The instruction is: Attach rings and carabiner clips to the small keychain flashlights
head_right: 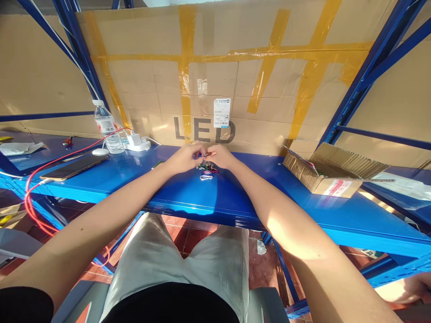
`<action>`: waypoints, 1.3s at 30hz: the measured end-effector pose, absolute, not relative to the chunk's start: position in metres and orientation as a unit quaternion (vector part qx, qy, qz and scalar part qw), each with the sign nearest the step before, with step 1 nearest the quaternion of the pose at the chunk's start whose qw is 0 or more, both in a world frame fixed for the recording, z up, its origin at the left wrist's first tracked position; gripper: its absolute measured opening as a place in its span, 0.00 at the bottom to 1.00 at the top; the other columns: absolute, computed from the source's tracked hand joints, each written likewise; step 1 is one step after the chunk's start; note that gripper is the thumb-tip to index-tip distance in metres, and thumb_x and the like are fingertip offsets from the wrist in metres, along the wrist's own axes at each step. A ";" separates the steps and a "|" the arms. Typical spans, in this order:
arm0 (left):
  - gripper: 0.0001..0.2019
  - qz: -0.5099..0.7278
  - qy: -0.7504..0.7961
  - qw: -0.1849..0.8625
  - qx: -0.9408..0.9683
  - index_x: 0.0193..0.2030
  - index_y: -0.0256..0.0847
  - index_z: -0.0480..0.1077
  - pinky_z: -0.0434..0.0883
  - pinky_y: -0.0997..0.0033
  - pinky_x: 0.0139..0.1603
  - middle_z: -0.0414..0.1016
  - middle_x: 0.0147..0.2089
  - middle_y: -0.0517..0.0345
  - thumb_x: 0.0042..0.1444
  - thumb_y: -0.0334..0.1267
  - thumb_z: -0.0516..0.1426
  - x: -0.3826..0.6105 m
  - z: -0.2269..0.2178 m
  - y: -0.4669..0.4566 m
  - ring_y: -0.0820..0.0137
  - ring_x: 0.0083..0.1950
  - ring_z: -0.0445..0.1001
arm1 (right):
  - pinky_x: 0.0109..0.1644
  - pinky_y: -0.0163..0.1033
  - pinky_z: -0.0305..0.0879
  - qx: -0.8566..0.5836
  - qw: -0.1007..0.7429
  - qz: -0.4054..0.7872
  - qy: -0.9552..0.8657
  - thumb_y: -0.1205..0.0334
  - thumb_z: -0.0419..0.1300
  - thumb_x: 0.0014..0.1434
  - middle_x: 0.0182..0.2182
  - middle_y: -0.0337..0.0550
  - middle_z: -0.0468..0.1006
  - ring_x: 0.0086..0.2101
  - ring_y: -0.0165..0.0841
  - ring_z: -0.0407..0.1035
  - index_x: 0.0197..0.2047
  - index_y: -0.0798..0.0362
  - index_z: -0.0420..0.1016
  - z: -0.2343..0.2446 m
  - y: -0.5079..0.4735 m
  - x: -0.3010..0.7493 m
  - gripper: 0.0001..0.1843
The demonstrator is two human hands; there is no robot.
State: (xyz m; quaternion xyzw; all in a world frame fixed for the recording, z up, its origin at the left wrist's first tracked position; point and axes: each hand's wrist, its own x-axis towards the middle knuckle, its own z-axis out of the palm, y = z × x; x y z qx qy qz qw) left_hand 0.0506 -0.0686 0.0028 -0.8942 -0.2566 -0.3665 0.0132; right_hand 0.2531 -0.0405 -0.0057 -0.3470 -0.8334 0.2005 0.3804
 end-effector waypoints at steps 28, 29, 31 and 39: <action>0.05 -0.182 -0.406 -0.008 -0.896 0.35 0.43 0.78 0.64 0.66 0.34 0.81 0.36 0.55 0.55 0.38 0.60 0.034 0.009 -0.068 0.63 0.35 0.75 | 0.49 0.46 0.70 -0.380 0.403 0.314 -0.771 0.58 0.70 0.48 0.38 0.47 0.85 0.41 0.40 0.75 0.39 0.57 0.86 0.003 -0.056 0.249 0.16; 0.06 -0.178 -0.401 -0.017 -0.899 0.35 0.43 0.78 0.64 0.66 0.34 0.82 0.37 0.55 0.55 0.39 0.60 0.034 0.009 -0.067 0.63 0.36 0.75 | 0.48 0.46 0.71 -0.381 0.403 0.316 -0.770 0.58 0.71 0.48 0.37 0.47 0.85 0.40 0.40 0.75 0.39 0.57 0.86 0.004 -0.057 0.248 0.16; 0.06 -0.174 -0.392 -0.029 -0.903 0.36 0.43 0.79 0.64 0.67 0.35 0.82 0.38 0.55 0.54 0.40 0.61 0.034 0.008 -0.066 0.63 0.37 0.76 | 0.47 0.45 0.71 -0.376 0.402 0.331 -0.766 0.59 0.71 0.47 0.36 0.46 0.84 0.39 0.39 0.75 0.39 0.57 0.85 0.006 -0.060 0.245 0.16; 0.09 -0.168 -0.364 -0.103 -0.911 0.33 0.41 0.78 0.64 0.67 0.35 0.80 0.32 0.56 0.55 0.43 0.62 0.030 0.007 -0.061 0.66 0.32 0.74 | 0.41 0.42 0.71 -0.332 0.340 0.345 -0.809 0.66 0.68 0.43 0.30 0.43 0.83 0.33 0.35 0.74 0.34 0.56 0.84 0.006 -0.065 0.237 0.11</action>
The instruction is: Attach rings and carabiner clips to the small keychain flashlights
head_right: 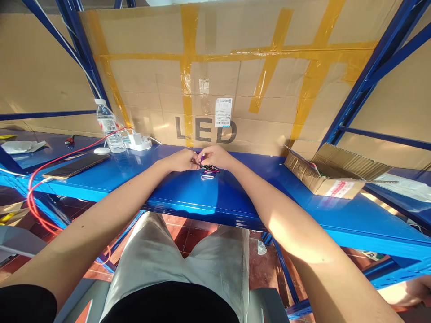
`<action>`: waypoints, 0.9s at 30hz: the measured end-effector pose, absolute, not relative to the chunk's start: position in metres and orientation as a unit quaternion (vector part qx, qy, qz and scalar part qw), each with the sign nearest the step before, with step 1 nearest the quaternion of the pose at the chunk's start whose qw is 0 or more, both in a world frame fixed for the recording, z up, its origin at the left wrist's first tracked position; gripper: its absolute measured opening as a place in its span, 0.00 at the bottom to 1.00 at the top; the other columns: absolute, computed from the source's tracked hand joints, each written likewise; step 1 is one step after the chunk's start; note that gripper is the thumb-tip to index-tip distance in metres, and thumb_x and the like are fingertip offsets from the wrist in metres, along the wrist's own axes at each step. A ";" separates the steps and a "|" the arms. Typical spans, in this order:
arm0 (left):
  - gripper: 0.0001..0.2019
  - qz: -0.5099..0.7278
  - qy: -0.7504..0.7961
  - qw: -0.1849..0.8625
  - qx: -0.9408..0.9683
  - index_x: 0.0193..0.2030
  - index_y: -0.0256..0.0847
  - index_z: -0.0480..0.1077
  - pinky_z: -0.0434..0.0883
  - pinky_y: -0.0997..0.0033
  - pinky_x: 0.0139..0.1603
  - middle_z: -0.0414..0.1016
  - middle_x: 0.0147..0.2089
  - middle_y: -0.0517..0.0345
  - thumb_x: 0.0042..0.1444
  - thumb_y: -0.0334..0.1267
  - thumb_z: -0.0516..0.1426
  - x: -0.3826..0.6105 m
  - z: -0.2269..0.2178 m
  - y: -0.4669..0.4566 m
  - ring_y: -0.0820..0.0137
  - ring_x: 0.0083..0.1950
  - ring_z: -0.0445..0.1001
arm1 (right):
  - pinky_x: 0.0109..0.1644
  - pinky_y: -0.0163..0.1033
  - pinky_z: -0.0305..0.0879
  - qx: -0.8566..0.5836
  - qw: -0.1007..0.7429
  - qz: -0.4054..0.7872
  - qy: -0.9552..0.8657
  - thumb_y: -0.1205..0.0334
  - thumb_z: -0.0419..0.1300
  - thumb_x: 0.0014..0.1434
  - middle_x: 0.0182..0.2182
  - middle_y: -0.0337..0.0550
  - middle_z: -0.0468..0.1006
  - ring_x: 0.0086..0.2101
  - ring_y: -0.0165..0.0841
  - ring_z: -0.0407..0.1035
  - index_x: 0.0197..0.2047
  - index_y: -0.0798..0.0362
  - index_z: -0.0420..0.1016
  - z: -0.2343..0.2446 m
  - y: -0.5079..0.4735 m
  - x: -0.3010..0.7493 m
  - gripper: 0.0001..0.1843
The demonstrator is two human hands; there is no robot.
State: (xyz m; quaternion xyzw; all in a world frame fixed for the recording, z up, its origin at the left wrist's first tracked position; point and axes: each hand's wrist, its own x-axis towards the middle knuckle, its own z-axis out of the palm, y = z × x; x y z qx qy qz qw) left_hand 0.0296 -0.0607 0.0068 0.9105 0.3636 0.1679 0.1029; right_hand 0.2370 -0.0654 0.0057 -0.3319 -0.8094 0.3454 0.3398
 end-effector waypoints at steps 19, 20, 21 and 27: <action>0.11 0.150 0.398 0.087 0.901 0.31 0.40 0.76 0.63 0.68 0.33 0.79 0.31 0.56 0.55 0.45 0.60 0.031 0.005 -0.057 0.67 0.31 0.71 | 0.33 0.38 0.65 -0.393 0.262 0.247 -0.846 0.71 0.65 0.46 0.29 0.41 0.81 0.28 0.32 0.70 0.37 0.53 0.87 0.011 -0.073 0.238 0.14; 0.11 0.151 0.403 0.098 0.897 0.30 0.40 0.75 0.63 0.68 0.33 0.78 0.31 0.55 0.54 0.45 0.60 0.031 0.004 -0.056 0.67 0.31 0.71 | 0.32 0.38 0.65 -0.403 0.265 0.244 -0.842 0.70 0.65 0.46 0.27 0.41 0.81 0.27 0.32 0.69 0.38 0.54 0.86 0.011 -0.072 0.239 0.14; 0.11 0.150 0.410 0.109 0.893 0.30 0.40 0.74 0.63 0.68 0.33 0.78 0.31 0.55 0.54 0.45 0.60 0.030 0.004 -0.054 0.67 0.31 0.71 | 0.32 0.38 0.65 -0.407 0.267 0.239 -0.840 0.70 0.65 0.46 0.27 0.41 0.80 0.27 0.33 0.69 0.37 0.54 0.86 0.012 -0.072 0.240 0.13; 0.09 0.139 0.423 0.164 0.880 0.31 0.40 0.75 0.66 0.67 0.35 0.80 0.32 0.56 0.49 0.44 0.64 0.026 0.004 -0.048 0.64 0.34 0.74 | 0.36 0.39 0.69 -0.401 0.281 0.240 -0.838 0.69 0.65 0.46 0.30 0.43 0.82 0.32 0.35 0.73 0.37 0.55 0.84 0.012 -0.069 0.246 0.12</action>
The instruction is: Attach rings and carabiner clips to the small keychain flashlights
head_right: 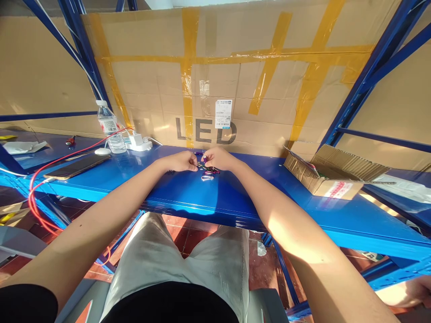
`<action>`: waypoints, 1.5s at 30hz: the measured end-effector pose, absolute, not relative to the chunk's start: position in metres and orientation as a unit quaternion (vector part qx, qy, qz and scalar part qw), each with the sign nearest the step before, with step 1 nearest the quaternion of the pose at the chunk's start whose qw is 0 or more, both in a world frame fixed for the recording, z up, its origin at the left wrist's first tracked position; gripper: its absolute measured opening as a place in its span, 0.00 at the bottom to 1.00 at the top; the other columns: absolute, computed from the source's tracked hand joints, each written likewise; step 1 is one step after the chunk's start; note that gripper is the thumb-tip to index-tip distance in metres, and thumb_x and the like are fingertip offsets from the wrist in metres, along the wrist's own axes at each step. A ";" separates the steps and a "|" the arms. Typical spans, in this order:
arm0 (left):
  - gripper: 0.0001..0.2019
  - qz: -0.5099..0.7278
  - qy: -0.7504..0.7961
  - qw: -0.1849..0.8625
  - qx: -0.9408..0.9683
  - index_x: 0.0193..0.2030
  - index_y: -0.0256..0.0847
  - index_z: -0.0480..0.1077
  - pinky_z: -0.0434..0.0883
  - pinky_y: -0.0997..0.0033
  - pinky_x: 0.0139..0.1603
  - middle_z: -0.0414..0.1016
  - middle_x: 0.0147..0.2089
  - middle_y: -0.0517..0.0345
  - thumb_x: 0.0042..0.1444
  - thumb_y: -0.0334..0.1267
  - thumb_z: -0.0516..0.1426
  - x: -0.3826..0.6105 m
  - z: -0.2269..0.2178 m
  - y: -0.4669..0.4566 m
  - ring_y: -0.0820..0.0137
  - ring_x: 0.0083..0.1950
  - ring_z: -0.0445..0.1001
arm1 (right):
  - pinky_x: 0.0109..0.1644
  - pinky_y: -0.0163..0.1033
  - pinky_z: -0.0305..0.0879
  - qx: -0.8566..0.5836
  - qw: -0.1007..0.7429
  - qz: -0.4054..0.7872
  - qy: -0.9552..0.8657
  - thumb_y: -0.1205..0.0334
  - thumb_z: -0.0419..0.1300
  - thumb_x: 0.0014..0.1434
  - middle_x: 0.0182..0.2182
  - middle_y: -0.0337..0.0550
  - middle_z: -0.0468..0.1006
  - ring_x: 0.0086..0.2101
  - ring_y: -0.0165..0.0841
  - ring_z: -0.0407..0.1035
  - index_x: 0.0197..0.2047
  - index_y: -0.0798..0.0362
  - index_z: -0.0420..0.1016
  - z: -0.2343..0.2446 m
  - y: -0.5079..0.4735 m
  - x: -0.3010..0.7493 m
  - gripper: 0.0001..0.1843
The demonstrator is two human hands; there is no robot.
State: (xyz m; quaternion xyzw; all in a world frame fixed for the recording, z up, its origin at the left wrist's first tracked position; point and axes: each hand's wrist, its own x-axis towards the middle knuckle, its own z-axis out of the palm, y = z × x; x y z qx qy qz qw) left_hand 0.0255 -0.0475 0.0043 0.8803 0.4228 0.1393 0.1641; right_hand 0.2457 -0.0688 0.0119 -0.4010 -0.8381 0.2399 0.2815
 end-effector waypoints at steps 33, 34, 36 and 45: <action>0.05 0.392 0.316 0.134 0.854 0.38 0.38 0.74 0.65 0.72 0.33 0.75 0.34 0.58 0.54 0.32 0.60 0.045 0.008 -0.066 0.72 0.32 0.69 | 0.30 0.37 0.49 -0.383 0.288 0.255 -0.840 0.60 0.64 0.47 0.20 0.31 0.61 0.24 0.27 0.53 0.25 0.53 0.69 0.006 -0.063 0.248 0.08; 0.05 0.392 0.317 0.134 0.853 0.38 0.38 0.75 0.65 0.72 0.33 0.75 0.33 0.59 0.54 0.32 0.60 0.045 0.008 -0.065 0.72 0.32 0.69 | 0.30 0.37 0.49 -0.381 0.291 0.256 -0.840 0.60 0.64 0.46 0.20 0.31 0.61 0.24 0.27 0.53 0.25 0.53 0.69 0.006 -0.063 0.248 0.08; 0.05 0.392 0.321 0.134 0.852 0.38 0.38 0.75 0.65 0.72 0.33 0.74 0.32 0.59 0.54 0.32 0.61 0.044 0.008 -0.063 0.72 0.32 0.69 | 0.31 0.37 0.49 -0.376 0.298 0.258 -0.838 0.59 0.64 0.46 0.20 0.31 0.61 0.24 0.27 0.53 0.25 0.54 0.69 0.006 -0.062 0.248 0.09; 0.09 0.398 0.353 0.157 0.833 0.36 0.37 0.75 0.66 0.70 0.37 0.77 0.37 0.56 0.53 0.40 0.64 0.041 0.009 -0.060 0.70 0.35 0.70 | 0.33 0.37 0.58 -0.370 0.334 0.297 -0.814 0.63 0.68 0.47 0.22 0.34 0.69 0.26 0.29 0.63 0.25 0.54 0.70 0.006 -0.061 0.245 0.10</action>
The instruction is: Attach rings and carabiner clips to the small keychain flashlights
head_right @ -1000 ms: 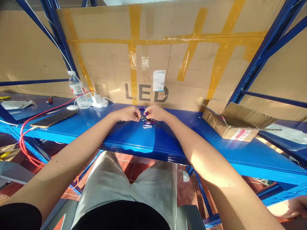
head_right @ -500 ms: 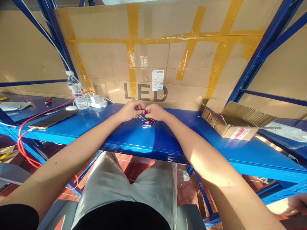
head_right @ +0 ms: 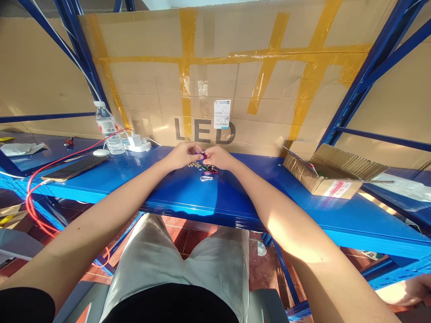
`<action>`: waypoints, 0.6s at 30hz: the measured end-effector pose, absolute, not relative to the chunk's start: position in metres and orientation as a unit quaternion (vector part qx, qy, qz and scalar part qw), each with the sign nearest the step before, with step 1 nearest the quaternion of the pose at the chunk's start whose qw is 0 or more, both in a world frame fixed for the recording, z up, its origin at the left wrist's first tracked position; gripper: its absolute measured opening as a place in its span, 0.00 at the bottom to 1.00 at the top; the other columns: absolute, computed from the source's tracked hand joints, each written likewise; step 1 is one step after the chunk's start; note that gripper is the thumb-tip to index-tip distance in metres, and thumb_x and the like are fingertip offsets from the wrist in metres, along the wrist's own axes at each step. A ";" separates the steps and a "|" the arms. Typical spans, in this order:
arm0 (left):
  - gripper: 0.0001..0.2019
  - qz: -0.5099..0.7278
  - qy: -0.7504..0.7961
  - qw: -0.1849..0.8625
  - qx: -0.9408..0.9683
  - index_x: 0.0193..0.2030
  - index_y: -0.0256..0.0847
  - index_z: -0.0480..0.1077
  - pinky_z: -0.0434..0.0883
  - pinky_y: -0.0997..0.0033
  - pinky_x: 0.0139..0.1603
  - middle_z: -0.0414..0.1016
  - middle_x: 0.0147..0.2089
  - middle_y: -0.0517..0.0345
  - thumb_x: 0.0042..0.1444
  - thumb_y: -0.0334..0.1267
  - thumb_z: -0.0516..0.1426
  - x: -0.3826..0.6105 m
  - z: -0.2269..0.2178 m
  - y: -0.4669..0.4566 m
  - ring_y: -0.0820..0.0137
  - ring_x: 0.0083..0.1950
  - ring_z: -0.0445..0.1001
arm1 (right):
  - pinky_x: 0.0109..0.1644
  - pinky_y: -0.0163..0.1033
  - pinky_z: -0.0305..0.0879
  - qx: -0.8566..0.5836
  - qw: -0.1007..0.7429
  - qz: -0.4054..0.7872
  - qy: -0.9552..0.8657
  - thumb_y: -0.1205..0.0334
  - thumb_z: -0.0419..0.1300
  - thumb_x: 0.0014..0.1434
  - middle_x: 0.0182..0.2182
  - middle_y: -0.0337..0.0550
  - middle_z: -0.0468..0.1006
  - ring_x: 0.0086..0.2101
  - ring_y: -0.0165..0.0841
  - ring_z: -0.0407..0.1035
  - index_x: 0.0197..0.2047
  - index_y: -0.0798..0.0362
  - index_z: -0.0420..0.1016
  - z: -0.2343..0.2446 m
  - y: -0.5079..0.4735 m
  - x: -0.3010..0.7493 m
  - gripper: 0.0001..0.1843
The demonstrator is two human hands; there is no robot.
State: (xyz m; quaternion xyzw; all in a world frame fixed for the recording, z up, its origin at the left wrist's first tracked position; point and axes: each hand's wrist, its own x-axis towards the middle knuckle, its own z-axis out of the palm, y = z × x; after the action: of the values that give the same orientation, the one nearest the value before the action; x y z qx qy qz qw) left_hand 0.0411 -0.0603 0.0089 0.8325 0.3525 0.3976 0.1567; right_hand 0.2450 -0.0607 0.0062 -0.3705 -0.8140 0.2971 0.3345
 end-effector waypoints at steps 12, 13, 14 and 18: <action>0.10 0.395 0.412 0.258 0.779 0.29 0.38 0.71 0.63 0.70 0.32 0.71 0.26 0.60 0.56 0.41 0.63 0.043 0.012 -0.062 0.74 0.27 0.66 | 0.41 0.41 0.70 -0.406 0.414 0.307 -0.754 0.66 0.72 0.48 0.32 0.43 0.82 0.35 0.37 0.77 0.38 0.52 0.70 0.005 -0.062 0.236 0.17; 0.09 0.403 0.420 0.266 0.769 0.30 0.38 0.72 0.64 0.70 0.32 0.73 0.27 0.59 0.56 0.40 0.63 0.042 0.012 -0.059 0.73 0.28 0.68 | 0.41 0.41 0.70 -0.416 0.412 0.283 -0.760 0.65 0.71 0.50 0.32 0.43 0.82 0.35 0.37 0.76 0.38 0.53 0.71 0.006 -0.062 0.236 0.15; 0.08 0.410 0.428 0.273 0.758 0.31 0.38 0.72 0.66 0.70 0.32 0.75 0.28 0.58 0.56 0.39 0.62 0.041 0.012 -0.056 0.72 0.29 0.71 | 0.41 0.42 0.69 -0.430 0.406 0.250 -0.767 0.63 0.70 0.52 0.32 0.43 0.82 0.35 0.37 0.76 0.37 0.53 0.72 0.007 -0.063 0.237 0.12; 0.03 0.438 0.438 0.315 0.719 0.36 0.39 0.70 0.73 0.69 0.35 0.80 0.33 0.52 0.59 0.35 0.59 0.039 0.011 -0.047 0.69 0.33 0.78 | 0.38 0.41 0.65 -0.487 0.314 0.124 -0.806 0.65 0.65 0.55 0.29 0.45 0.81 0.32 0.36 0.72 0.29 0.54 0.77 0.011 -0.059 0.250 0.04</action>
State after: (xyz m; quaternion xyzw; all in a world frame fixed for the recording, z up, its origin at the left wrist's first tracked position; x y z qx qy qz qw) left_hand 0.0385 -0.0467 0.0106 0.7189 0.4382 0.4383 0.3148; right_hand 0.2499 -0.0593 0.0108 -0.4869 -0.8057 0.1236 0.3138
